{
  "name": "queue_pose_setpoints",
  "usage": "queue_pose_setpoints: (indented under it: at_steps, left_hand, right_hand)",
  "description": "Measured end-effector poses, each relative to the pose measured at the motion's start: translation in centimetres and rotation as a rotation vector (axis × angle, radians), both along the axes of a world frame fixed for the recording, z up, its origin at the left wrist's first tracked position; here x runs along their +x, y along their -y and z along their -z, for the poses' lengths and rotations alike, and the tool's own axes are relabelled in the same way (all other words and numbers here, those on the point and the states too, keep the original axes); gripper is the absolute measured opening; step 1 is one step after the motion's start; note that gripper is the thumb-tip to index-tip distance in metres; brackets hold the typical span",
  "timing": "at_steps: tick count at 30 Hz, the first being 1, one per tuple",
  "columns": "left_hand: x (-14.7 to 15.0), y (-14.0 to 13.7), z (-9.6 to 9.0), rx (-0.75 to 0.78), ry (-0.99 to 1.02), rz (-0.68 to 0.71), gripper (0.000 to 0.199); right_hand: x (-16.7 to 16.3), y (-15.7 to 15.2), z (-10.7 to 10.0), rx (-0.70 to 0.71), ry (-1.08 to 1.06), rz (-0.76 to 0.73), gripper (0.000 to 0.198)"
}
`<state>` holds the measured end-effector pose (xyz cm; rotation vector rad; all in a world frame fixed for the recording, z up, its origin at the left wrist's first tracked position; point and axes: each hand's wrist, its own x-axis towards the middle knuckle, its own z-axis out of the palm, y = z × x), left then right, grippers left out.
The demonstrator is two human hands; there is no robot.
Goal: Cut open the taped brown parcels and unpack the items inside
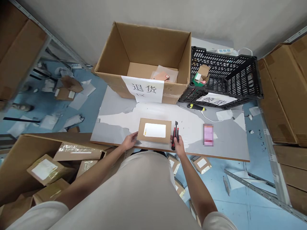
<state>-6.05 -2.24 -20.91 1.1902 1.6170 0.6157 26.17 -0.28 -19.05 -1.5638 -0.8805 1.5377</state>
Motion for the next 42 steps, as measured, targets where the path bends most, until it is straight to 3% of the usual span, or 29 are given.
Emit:
queue_pose_setpoints:
  at_steps: [3, 6, 9, 14, 20, 23, 25, 27, 30, 32, 34, 38, 42]
  left_hand:
    - [0.8, 1.0, 0.5, 0.016, 0.167, 0.008, 0.062]
    - [1.3, 0.8, -0.4, 0.045, 0.211, -0.019, 0.057]
    - [1.3, -0.4, -2.5, 0.094, 0.038, -0.050, 0.045]
    - [1.4, -3.6, -5.6, 0.161, -0.223, -0.082, 0.042]
    - [2.4, -5.0, -5.5, 0.165, -0.308, -0.057, 0.046]
    - [3.4, -4.2, -5.0, 0.303, -0.410, -0.106, 0.052]
    - [4.2, -3.5, -4.8, 0.469, -0.476, -0.015, 0.051]
    - [4.9, -3.1, -4.4, 0.610, -0.497, 0.200, 0.044]
    - [5.3, -3.1, -3.7, 0.684, -0.481, 0.401, 0.038]
    - [5.2, -3.4, -3.1, 0.693, -0.466, 0.417, 0.040]
    - [4.9, -3.6, -2.7, 0.706, -0.447, 0.433, 0.040]
    - [4.8, -3.8, -2.4, 0.717, -0.453, 0.444, 0.038]
    - [5.0, -3.7, -2.1, 0.704, -0.432, 0.422, 0.038]
  right_hand:
    - [-0.3, 1.3, 0.5, -0.015, 0.086, -0.012, 0.045]
    - [-0.5, 1.3, 0.0, 0.009, 0.112, -0.004, 0.042]
    - [-0.3, 0.2, -1.5, 0.076, 0.114, -0.037, 0.039]
    - [-0.2, -3.5, -3.1, 0.223, 0.323, -0.085, 0.040]
    - [-0.6, -6.5, -3.1, 0.199, 0.359, -0.113, 0.039]
    - [-0.7, -6.8, -3.1, 0.198, 0.328, -0.100, 0.040]
    - [-0.6, -6.7, -3.1, 0.205, 0.342, -0.111, 0.040]
    - [-0.5, -6.6, -3.4, 0.222, 0.406, -0.138, 0.041]
    - [-1.1, -6.7, -4.9, 0.324, 0.612, -0.202, 0.044]
    - [-2.2, -7.1, -6.7, 0.442, 0.763, -0.363, 0.044]
    - [-4.1, -7.8, -8.6, 0.531, 0.884, -0.672, 0.043]
    - [-8.0, -9.8, -11.0, 0.539, 1.125, -1.255, 0.049]
    - [-9.6, -11.3, -11.4, 0.545, 1.269, -1.457, 0.054]
